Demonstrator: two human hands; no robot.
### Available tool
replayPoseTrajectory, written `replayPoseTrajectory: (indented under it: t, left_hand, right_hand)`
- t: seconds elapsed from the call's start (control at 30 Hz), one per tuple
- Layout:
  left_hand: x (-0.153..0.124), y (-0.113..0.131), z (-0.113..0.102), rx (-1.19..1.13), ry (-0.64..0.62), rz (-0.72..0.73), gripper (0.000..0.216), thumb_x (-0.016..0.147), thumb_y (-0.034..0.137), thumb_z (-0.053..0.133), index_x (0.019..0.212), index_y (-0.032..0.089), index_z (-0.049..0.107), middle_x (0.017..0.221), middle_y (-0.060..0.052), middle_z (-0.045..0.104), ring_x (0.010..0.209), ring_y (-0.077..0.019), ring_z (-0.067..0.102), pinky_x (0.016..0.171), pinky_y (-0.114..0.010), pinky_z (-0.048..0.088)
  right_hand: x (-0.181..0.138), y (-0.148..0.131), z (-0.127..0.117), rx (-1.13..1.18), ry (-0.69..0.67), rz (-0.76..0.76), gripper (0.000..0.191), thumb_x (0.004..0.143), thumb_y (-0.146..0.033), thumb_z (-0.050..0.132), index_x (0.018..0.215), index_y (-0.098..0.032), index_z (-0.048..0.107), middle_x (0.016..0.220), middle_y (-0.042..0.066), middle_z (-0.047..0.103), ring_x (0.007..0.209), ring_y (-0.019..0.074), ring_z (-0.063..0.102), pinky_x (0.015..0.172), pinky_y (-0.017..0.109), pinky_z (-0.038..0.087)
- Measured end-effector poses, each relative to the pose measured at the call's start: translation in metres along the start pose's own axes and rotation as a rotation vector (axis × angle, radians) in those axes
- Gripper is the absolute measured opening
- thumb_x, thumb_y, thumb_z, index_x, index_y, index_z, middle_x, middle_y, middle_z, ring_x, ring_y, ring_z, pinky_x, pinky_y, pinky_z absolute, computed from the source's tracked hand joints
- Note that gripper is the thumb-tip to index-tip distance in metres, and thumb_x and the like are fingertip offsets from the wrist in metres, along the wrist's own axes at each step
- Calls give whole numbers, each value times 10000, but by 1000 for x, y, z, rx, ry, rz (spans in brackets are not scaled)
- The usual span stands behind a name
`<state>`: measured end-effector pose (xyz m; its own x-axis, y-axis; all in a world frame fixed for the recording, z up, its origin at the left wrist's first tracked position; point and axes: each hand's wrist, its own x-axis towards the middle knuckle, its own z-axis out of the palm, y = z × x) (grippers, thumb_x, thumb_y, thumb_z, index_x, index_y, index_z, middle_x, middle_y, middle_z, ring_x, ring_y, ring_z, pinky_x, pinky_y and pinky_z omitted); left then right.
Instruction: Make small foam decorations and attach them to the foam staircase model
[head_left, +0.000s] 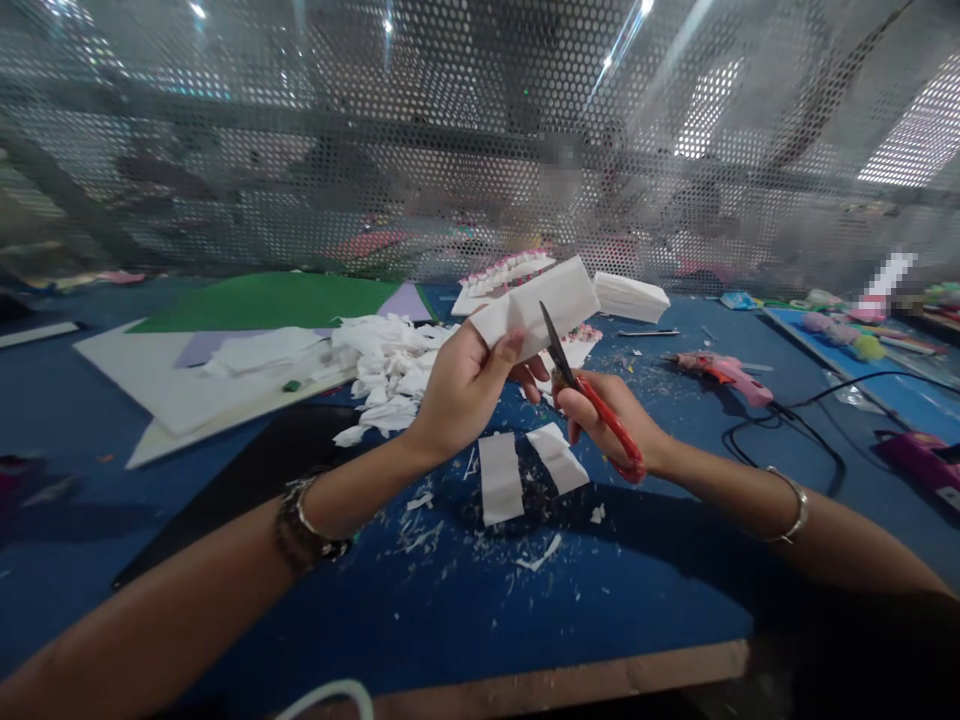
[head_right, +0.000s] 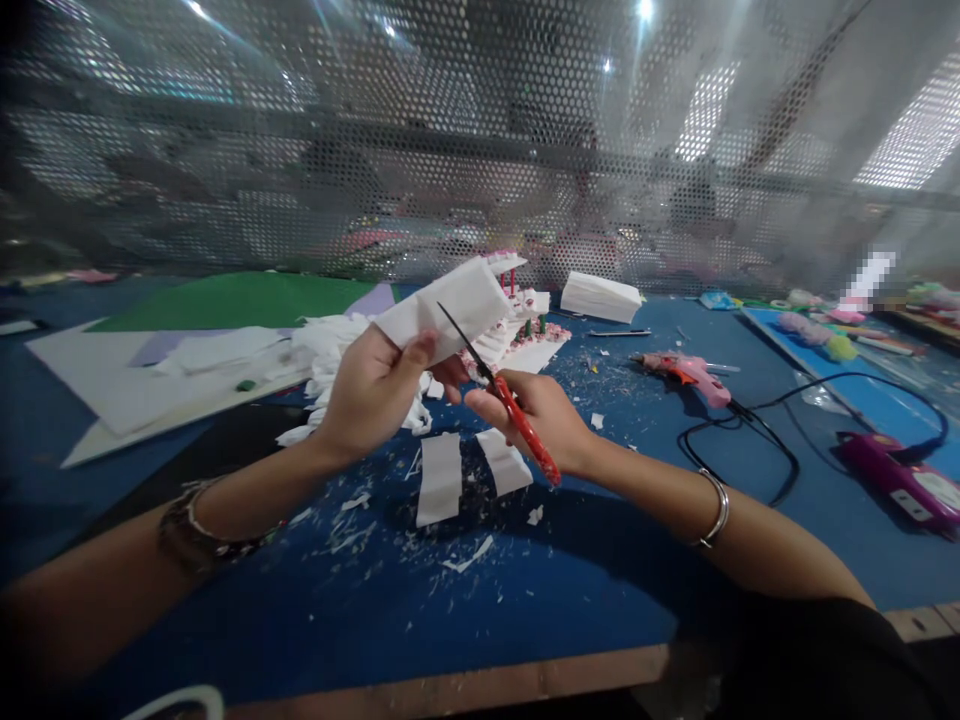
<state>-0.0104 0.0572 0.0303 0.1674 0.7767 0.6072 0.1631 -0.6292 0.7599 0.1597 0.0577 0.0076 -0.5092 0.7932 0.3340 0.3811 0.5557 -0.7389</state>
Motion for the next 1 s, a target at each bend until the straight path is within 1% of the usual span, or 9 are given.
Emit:
replayPoseTrajectory:
  t: [0.17, 0.3, 0.37, 0.5, 0.6, 0.7, 0.8, 0.9, 1.0]
  left_hand:
    - [1, 1, -1, 20, -19, -21, 220, 911, 282, 408, 874, 132, 564, 647, -27, 655, 460, -90, 594, 466, -172, 482]
    - [2, -1, -1, -15, -7, -52, 187, 908, 276, 416, 902, 132, 534, 663, -23, 662, 458, -88, 603, 455, -163, 482]
    - [2, -2, -2, -20, -8, -60, 191, 904, 293, 421, 874, 136, 526, 670, -24, 662, 458, -89, 604, 454, -164, 483]
    - [2, -3, -3, -17, -15, -65, 203, 904, 305, 414, 837, 142, 515, 668, -19, 658, 456, -86, 600, 459, -166, 485]
    - [3, -3, -3, -6, -16, -57, 207, 905, 292, 410, 823, 137, 521, 654, -19, 654, 452, -83, 596, 460, -162, 480]
    - [4, -3, -3, 1, -13, -60, 211, 903, 286, 414, 813, 133, 528, 654, -24, 654, 452, -81, 593, 456, -161, 477]
    - [4, -3, -3, -24, -18, -72, 205, 899, 295, 422, 824, 135, 525, 666, -27, 650, 462, -89, 596, 459, -172, 484]
    - [2, -3, -2, -33, -39, -82, 199, 899, 296, 423, 866, 129, 526, 669, -31, 643, 479, -99, 602, 480, -189, 497]
    - [1, -3, -1, -20, -65, -88, 204, 898, 293, 427, 931, 122, 532, 672, -34, 650, 493, -103, 605, 499, -194, 505]
  right_hand:
    - [1, -2, -2, -50, 11, 30, 493, 833, -600, 349, 616, -165, 430, 508, -29, 421, 493, 74, 391, 488, 210, 271]
    - [2, -4, -5, -69, 11, 44, 501, 850, -567, 335, 548, -169, 388, 484, -37, 388, 466, 62, 350, 469, 212, 241]
    - [2, -5, -6, -84, 12, 48, 519, 850, -563, 338, 518, -167, 384, 473, -38, 375, 453, 57, 327, 462, 216, 227]
    - [3, -3, -7, -141, 41, 60, 535, 834, -569, 368, 489, -161, 400, 449, -43, 337, 439, 52, 281, 447, 224, 186]
    - [3, 0, -6, -177, 71, 63, 531, 821, -565, 395, 472, -165, 369, 434, -48, 308, 428, 48, 258, 435, 228, 169]
    - [3, 3, -5, -179, 68, 54, 518, 824, -563, 390, 488, -171, 349, 443, -48, 317, 432, 48, 268, 431, 224, 176]
    - [3, 3, -6, -161, 24, 20, 493, 825, -571, 375, 537, -171, 373, 479, -38, 365, 460, 59, 318, 448, 218, 214]
    - [3, 1, -6, -137, -34, -22, 466, 814, -591, 371, 617, -170, 410, 537, -25, 420, 504, 77, 375, 485, 221, 268]
    - [3, -1, -6, -116, -46, -48, 469, 807, -614, 349, 654, -174, 404, 568, -22, 431, 525, 87, 395, 502, 226, 287]
